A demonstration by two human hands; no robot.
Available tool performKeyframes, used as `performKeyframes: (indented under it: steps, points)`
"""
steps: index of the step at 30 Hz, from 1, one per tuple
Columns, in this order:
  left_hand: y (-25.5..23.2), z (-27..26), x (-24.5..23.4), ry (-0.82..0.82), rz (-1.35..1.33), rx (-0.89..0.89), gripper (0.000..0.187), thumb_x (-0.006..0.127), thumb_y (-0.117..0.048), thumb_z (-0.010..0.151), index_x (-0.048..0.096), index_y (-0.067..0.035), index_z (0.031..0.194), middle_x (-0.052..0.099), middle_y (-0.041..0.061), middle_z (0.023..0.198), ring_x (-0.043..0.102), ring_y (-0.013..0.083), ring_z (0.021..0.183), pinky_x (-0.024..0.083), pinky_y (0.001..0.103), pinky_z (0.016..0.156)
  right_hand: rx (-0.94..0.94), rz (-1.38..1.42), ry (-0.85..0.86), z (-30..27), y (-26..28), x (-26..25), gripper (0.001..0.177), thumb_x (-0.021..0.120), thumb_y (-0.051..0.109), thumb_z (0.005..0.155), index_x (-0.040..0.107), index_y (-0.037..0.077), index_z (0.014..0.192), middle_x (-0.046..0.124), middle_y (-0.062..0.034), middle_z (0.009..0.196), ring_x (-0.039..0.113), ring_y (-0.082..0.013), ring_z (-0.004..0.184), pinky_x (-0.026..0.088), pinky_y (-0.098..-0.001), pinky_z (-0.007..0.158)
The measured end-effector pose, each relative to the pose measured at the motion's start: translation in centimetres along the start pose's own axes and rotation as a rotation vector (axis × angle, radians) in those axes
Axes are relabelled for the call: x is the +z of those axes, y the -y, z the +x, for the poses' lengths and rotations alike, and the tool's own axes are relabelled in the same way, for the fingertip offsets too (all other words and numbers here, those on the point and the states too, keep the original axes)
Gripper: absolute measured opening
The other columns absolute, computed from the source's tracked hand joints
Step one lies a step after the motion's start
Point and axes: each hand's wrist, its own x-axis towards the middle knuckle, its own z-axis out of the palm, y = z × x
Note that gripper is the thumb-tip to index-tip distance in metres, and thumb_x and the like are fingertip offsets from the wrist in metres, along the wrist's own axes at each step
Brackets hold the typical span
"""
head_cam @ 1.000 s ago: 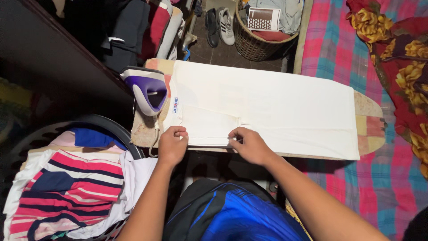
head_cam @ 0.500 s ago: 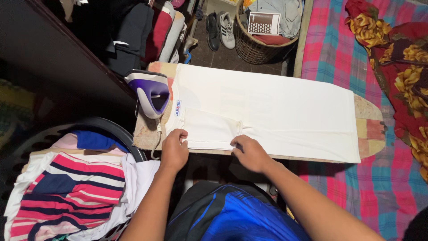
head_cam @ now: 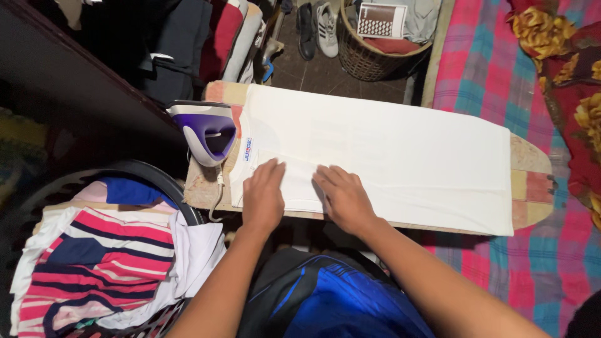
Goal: The person irons a white t-shirt on an ironing board using a purple and white iron. They smooth the fabric, iron the body and sleeves, and adjust the shirt's position on the board throughout the process.
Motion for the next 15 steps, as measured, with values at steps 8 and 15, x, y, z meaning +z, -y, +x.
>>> performKeyframes:
  steps: [8, 15]
  points:
    - [2.4, 1.3, 1.6, 0.349, 0.48, -0.032, 0.082, 0.05, 0.0, 0.082, 0.026, -0.014, 0.159, 0.018, 0.003, 0.17, 0.017, 0.0203, 0.155, 0.017, 0.061, 0.117, -0.007, -0.35, 0.241, -0.9, -3.5, 0.9, 0.059, 0.046, 0.025, 0.099, 0.035, 0.003, 0.153, 0.035, -0.0137, 0.161, 0.031, -0.0382, 0.147, 0.023, -0.0645, 0.113]
    - [2.6, 2.4, 1.1, 0.345, 0.486, -0.089, 0.081, 0.05, -0.003, 0.084, 0.023, -0.01, 0.16, 0.015, 0.007, 0.17, 0.013, 0.0212, 0.156, 0.014, 0.064, 0.118, 0.109, -0.33, 0.298, -0.5, -3.8, -0.5, 0.057, 0.041, 0.027, 0.1, 0.034, 0.004, 0.152, 0.033, -0.0123, 0.161, 0.028, -0.0399, 0.148, 0.018, -0.0668, 0.113]
